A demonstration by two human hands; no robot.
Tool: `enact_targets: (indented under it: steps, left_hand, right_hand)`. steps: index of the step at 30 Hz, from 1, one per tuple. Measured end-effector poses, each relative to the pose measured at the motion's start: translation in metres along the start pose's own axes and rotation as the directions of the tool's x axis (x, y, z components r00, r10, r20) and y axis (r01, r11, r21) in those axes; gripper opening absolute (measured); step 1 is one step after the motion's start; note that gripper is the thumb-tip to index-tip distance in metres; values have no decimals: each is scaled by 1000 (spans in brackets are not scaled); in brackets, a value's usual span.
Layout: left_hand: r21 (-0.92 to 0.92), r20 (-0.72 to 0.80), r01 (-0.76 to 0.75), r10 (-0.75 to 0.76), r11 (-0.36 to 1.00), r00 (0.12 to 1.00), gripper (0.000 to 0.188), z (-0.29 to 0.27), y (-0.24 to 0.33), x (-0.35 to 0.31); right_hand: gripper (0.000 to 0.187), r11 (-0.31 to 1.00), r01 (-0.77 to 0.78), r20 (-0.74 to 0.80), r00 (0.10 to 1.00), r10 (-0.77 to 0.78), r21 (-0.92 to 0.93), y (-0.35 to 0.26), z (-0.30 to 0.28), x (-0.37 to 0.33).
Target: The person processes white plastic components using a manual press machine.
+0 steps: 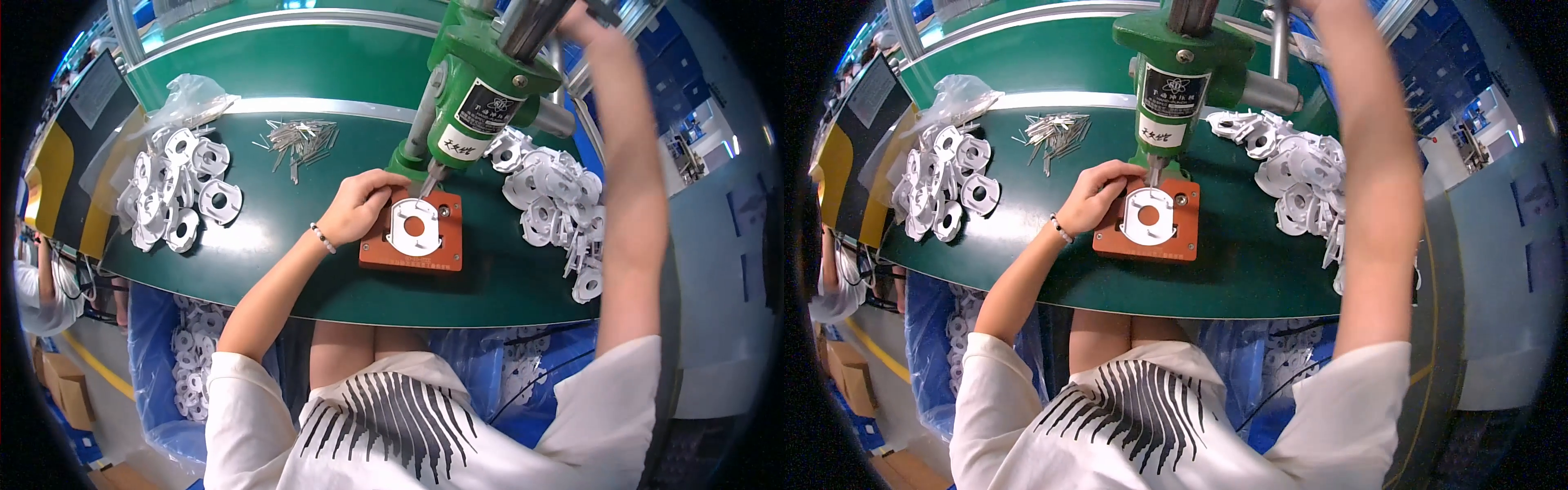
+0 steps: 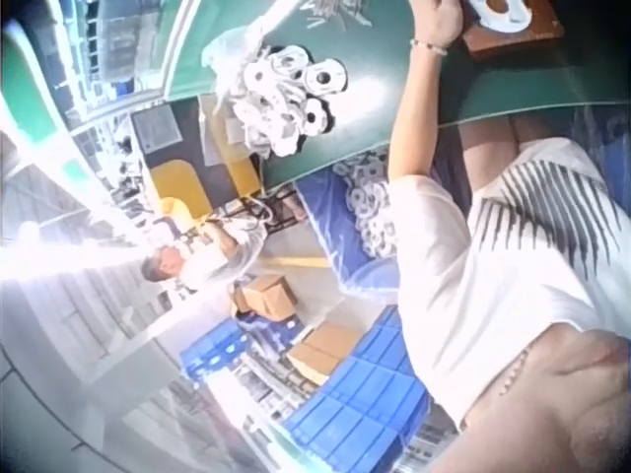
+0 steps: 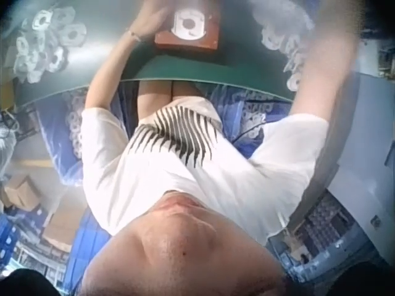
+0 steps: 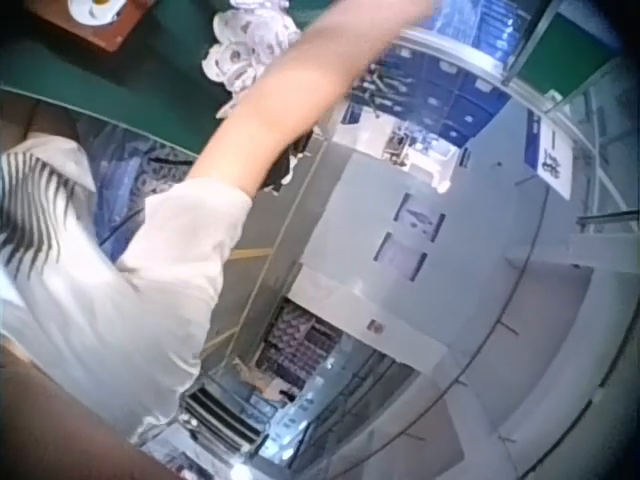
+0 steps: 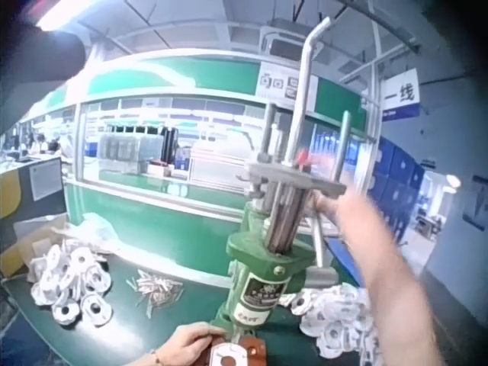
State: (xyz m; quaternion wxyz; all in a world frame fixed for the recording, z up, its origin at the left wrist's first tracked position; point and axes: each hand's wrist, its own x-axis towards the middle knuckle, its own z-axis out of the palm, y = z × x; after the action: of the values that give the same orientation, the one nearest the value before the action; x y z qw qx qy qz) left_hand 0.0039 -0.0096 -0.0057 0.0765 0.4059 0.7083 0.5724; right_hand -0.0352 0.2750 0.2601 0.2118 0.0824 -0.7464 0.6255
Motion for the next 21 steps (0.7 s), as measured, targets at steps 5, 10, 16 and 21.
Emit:
enact_targets:
  steps: [5, 10, 16, 21]
  left_hand:
    - [7, -43, -23, 23, 1000, 999, 27, 1, 0, 0]
    - [-21, -55, -28, 27, 999, 998, 27, 3, -5, -2]
    - [-5, -55, -32, 32, 999, 998, 27, 3, -5, 0]
    - [23, -23, -58, 59, 998, 998, 28, 2, -2, 0]
  right_hand:
    - [18, 921, 384, -6, 923, -385, -63, -102, 30, -98]
    - [23, 381, 717, 584, 697, -417, -584, -25, 55, -291]
    - [26, 150, 794, 552, 531, -643, -589, 84, 69, -304]
    - [17, 173, 777, 571, 575, -586, -605, -12, 38, -283]
